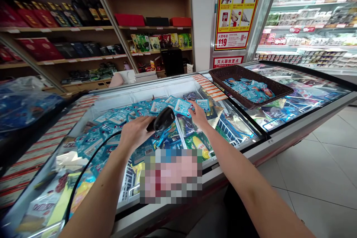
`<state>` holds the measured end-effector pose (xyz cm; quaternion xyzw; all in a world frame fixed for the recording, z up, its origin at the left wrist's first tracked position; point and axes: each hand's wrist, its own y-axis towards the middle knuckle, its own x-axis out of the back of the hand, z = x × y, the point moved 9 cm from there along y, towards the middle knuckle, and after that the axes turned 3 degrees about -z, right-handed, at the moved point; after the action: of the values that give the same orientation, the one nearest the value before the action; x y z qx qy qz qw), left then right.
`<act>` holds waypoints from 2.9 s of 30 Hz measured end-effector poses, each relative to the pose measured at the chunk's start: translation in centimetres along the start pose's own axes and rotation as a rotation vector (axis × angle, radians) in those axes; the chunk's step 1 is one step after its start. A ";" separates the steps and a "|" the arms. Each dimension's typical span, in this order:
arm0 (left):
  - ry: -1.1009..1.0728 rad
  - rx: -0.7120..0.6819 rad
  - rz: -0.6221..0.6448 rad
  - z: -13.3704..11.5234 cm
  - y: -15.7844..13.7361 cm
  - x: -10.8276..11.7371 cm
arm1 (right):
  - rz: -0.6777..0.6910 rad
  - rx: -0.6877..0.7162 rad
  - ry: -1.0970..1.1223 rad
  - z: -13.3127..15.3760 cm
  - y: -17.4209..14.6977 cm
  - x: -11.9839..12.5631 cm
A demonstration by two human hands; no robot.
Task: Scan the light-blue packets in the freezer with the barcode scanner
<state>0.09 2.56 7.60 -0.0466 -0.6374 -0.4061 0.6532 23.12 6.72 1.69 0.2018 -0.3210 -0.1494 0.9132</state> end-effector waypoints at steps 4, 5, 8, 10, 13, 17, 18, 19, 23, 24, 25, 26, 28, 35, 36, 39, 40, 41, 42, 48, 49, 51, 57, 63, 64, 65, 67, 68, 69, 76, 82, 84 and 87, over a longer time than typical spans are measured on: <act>0.011 0.001 0.027 0.0 -0.1 -0.4 | 0.010 0.002 0.001 -0.1 0.0 -0.2; 0.017 -0.002 0.030 -0.1 -0.1 -0.5 | 0.015 0.002 0.002 -0.1 0.0 -0.2; 0.032 -0.015 0.036 -0.3 0.0 -0.6 | 0.025 0.004 0.000 0.0 0.0 -0.2; 0.034 -0.019 0.042 -0.4 0.0 -0.6 | 0.028 0.006 -0.008 0.1 -0.1 -0.2; 0.033 -0.019 0.047 -0.4 0.0 -0.7 | 0.028 0.013 -0.016 0.1 0.0 -0.3; 0.023 -0.008 0.050 -0.3 0.1 -0.6 | 0.045 0.005 -0.037 0.0 0.1 -0.6; 0.018 -0.005 0.052 -0.3 0.1 -0.6 | 0.051 -0.003 -0.043 0.0 0.1 -0.6; 0.013 -0.003 0.056 -0.3 0.1 -0.5 | 0.055 -0.009 -0.046 0.0 0.1 -0.7; 0.010 0.010 0.066 -0.3 0.0 -0.5 | 0.050 0.020 -0.040 0.4 0.0 -0.6; 0.014 0.011 0.069 -0.3 0.0 -0.5 | 0.048 0.031 -0.034 0.5 0.0 -0.5; 0.018 0.011 0.071 -0.3 0.0 -0.6 | 0.045 0.039 -0.029 0.6 0.0 -0.5; 0.021 0.009 0.072 -0.4 0.0 -0.7 | 0.041 0.044 -0.025 0.7 0.0 -0.5; 0.023 0.007 0.073 -0.4 0.0 -0.8 | 0.039 0.047 -0.029 0.7 -0.1 -0.4; 0.016 0.011 0.077 -0.4 -0.1 -0.9 | -0.061 -0.005 -0.151 0.2 -0.2 0.3; 0.015 0.012 0.077 -0.3 -0.2 -0.8 | -0.087 -0.020 -0.181 0.0 -0.2 0.5; 0.019 0.014 0.062 -0.2 -0.2 -0.6 | -0.137 -0.067 -0.272 -0.7 -0.2 0.8; 0.023 0.013 0.056 -0.1 -0.2 -0.5 | -0.146 -0.083 -0.304 -0.9 -0.2 0.9; 0.028 0.012 0.051 -0.1 -0.2 -0.5 | -0.154 -0.099 -0.337 -1.1 -0.2 1.0; 0.035 0.011 0.046 0.0 -0.2 -0.5 | -0.160 -0.114 -0.372 -1.3 -0.2 1.2; 0.073 0.030 0.021 0.7 -0.4 -0.4 | -0.239 -0.168 -0.572 -2.2 -0.4 3.4; 0.075 0.035 0.016 0.8 -0.4 -0.4 | -0.264 -0.168 -0.601 -2.4 -0.4 3.9; 0.079 0.044 0.009 1.0 -0.4 -0.3 | -0.319 -0.157 -0.645 -2.5 -0.6 4.7; 0.086 0.072 -0.014 1.5 -0.6 -0.1 | -0.277 0.054 -0.609 0.9 -0.6 3.8; 0.066 0.116 -0.053 2.1 -0.8 0.3 | 0.015 0.141 -0.578 4.1 -0.4 -0.8; 0.062 0.117 -0.058 2.2 -0.8 0.3 | 0.073 0.132 -0.585 4.2 -0.3 -1.6; 0.059 0.116 -0.062 2.2 -0.8 0.3 | 0.118 0.118 -0.595 4.1 -0.2 -2.4; 0.060 0.112 -0.069 2.3 -0.8 0.4 | 0.168 0.079 -0.613 3.8 0.0 -3.3; 0.063 0.111 -0.071 2.3 -0.9 0.4 | 0.179 0.061 -0.618 3.7 0.0 -3.6; 0.066 0.110 -0.071 2.3 -0.9 0.4 | 0.184 0.045 -0.619 3.6 0.1 -3.8; 0.072 0.107 -0.064 2.2 -1.0 0.3 | 0.076 0.023 -0.490 2.7 -0.2 -3.9; 0.086 0.093 -0.042 2.0 -0.8 0.0 | -0.026 -0.105 -0.124 0.0 0.5 -2.9; 0.090 0.081 -0.037 1.8 -0.8 -0.1 | -0.043 -0.108 0.071 -0.3 0.7 -2.7; 0.084 0.049 -0.041 1.5 -0.7 0.0 | -0.103 -0.037 0.233 0.3 1.0 -1.7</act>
<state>-1.55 2.98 7.51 -0.0005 -0.6200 -0.4051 0.6720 21.83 8.20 1.47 0.2172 -0.1991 -0.1773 0.9390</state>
